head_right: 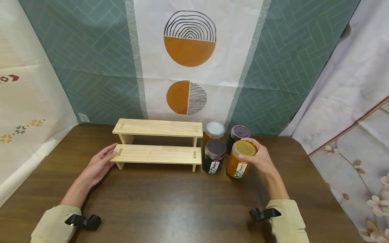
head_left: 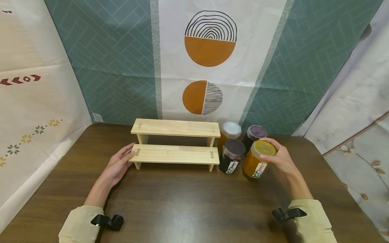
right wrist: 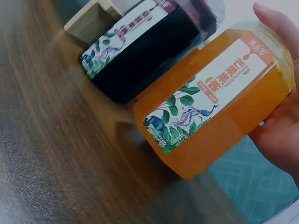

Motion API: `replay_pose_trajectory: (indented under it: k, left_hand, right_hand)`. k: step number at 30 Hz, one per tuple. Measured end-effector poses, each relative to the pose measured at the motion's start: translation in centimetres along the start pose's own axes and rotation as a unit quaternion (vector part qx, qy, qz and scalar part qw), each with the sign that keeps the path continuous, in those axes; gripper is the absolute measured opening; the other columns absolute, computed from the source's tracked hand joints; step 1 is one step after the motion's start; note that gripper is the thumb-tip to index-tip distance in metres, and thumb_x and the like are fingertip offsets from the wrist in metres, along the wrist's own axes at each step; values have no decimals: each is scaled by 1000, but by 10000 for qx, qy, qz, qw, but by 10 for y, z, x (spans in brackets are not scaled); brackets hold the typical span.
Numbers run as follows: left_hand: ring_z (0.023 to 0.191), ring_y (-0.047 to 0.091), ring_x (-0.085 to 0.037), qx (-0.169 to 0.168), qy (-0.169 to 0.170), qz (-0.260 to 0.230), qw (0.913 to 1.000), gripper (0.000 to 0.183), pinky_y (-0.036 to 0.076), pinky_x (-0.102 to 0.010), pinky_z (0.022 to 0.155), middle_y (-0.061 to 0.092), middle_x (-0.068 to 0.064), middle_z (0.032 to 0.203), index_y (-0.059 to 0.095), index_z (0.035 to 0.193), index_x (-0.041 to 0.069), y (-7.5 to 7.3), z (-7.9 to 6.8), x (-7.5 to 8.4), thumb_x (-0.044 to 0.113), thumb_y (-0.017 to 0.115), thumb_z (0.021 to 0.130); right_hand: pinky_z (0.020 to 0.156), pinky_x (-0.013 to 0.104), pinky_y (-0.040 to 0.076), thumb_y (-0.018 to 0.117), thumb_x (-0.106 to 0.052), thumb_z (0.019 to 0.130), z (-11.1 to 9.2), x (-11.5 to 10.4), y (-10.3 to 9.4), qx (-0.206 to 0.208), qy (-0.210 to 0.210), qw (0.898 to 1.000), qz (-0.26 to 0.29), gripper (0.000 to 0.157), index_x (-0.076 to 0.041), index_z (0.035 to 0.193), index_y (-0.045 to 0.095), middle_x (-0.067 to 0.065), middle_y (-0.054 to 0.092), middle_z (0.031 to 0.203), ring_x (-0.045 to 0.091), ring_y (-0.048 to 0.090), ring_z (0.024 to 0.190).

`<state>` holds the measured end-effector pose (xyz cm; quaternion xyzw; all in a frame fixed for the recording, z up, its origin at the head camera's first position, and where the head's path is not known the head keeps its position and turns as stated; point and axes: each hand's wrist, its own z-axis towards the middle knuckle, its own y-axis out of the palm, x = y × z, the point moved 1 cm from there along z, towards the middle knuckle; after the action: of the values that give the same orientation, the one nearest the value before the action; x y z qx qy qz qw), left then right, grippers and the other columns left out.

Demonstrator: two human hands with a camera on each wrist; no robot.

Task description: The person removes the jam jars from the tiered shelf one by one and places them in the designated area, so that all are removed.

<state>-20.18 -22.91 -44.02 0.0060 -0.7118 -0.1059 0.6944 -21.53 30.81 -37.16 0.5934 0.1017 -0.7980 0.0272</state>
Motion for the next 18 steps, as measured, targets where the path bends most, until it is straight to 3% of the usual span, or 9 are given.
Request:
replay_pose_trajectory:
  k: [8,13,18]
  left_hand:
    - [116,45,-2,-65,11,-19,10000,66,39,-15,94,12,-28,154,9,152,-6,3,3,0,20,47,104]
    - [115,46,-2,-35,59,-2,10000,66,40,-15,93,12,-29,154,9,151,-7,2,2,1,20,47,104]
    - [112,48,1,-7,17,-18,10000,67,41,-14,91,11,-29,154,8,151,-7,1,0,0,20,47,104]
  right_hand:
    - [71,22,50,63,18,78,-2,14,-3,-30,118,9991,405,53,-17,118,62,-3,65,101,11,58,85]
    - [75,23,50,63,16,80,2,17,-5,-360,249,9977,520,54,-18,121,58,-3,64,107,12,58,88]
    - [77,24,49,66,11,81,3,16,-9,-594,445,9972,-113,54,-16,126,53,-5,61,107,12,57,90]
